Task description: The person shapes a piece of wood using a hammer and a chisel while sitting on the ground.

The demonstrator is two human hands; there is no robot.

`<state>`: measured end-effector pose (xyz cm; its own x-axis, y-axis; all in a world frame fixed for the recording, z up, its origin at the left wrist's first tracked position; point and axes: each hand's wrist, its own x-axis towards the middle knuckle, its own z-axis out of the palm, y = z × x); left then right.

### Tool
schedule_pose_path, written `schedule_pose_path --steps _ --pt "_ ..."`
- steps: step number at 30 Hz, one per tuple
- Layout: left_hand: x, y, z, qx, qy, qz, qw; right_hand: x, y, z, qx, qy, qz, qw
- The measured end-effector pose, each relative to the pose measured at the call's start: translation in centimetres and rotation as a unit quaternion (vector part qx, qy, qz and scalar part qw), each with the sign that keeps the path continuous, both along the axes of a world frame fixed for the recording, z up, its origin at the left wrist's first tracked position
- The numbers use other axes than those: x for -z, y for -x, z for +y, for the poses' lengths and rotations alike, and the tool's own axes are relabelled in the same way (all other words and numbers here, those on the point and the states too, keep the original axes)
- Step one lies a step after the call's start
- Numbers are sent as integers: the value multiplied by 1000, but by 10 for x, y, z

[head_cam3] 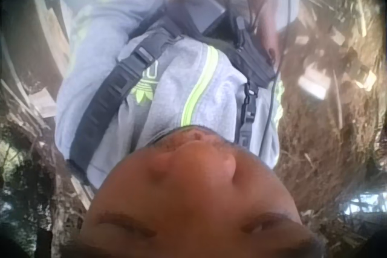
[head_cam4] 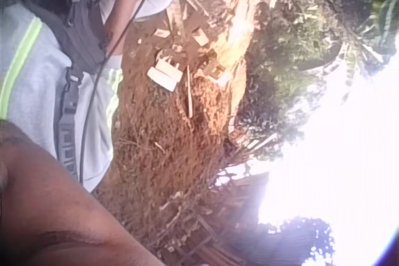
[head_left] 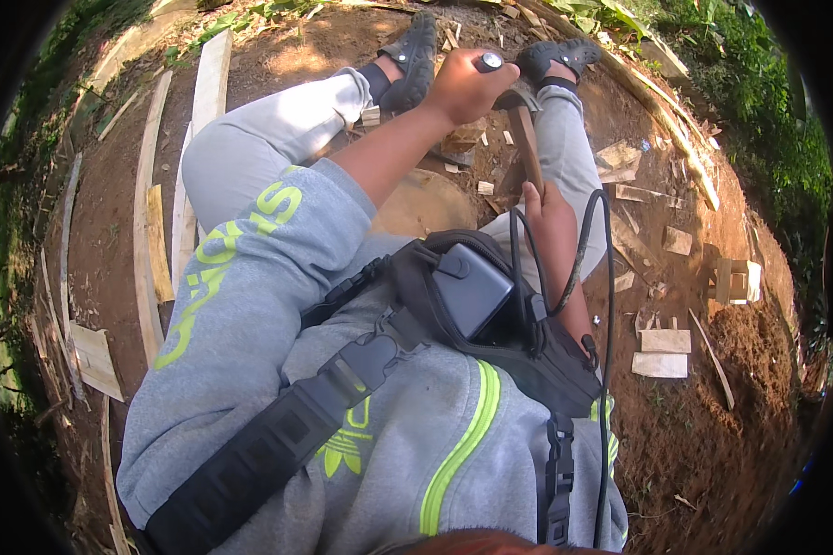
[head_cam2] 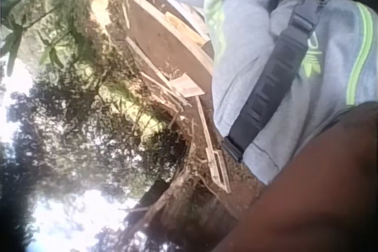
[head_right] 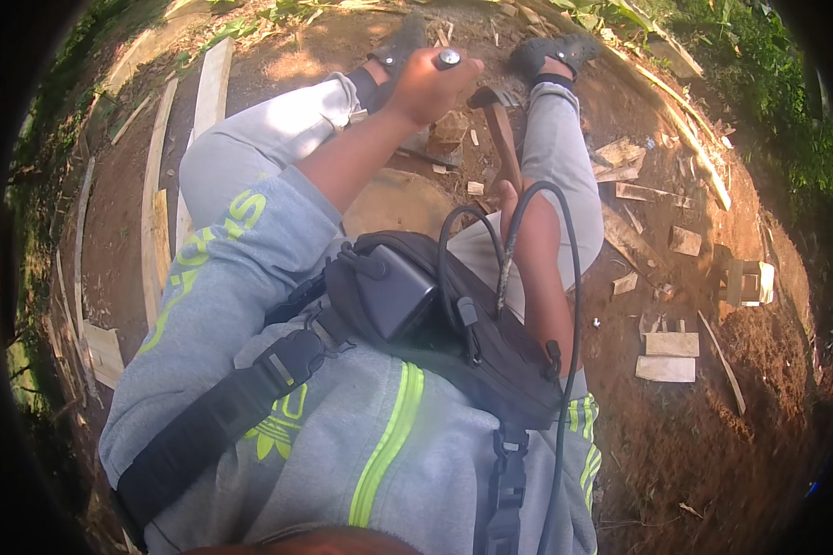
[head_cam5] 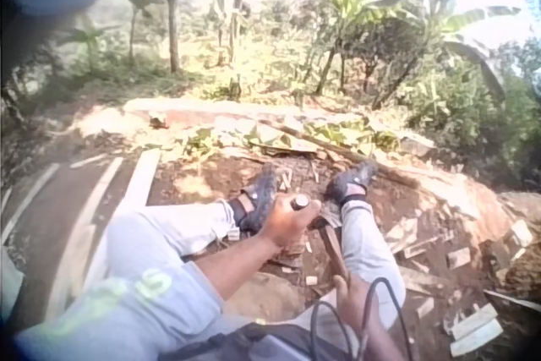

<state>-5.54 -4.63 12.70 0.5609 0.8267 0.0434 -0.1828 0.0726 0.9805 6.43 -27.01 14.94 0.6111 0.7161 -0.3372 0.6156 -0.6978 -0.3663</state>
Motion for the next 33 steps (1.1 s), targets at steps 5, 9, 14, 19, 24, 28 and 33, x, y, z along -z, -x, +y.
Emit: schedule_pose_path --steps 5,9,14,19,24,28,33 --pt "8 -3 6 -15 -18 -13 1000 -2 4 2 -95 35 -59 993" --pt "2 -1 6 -9 -14 -17 1000 13 19 1 -27 -76 -4 997" --pt "8 -5 7 -2 -8 -21 1000 12 9 1 -32 -33 -30 998" --pt "12 -4 8 -10 -19 -19 1000 11 10 0 -74 6 -34 997" --pt "8 6 8 -18 -15 -16 1000 19 12 -1 -102 6 2 995" --pt "7 -13 -5 10 11 -49 999 4 16 -20 -61 12 -15 998" --pt "19 -4 15 -62 98 -115 987 10 14 -13 -86 15 -4 996"
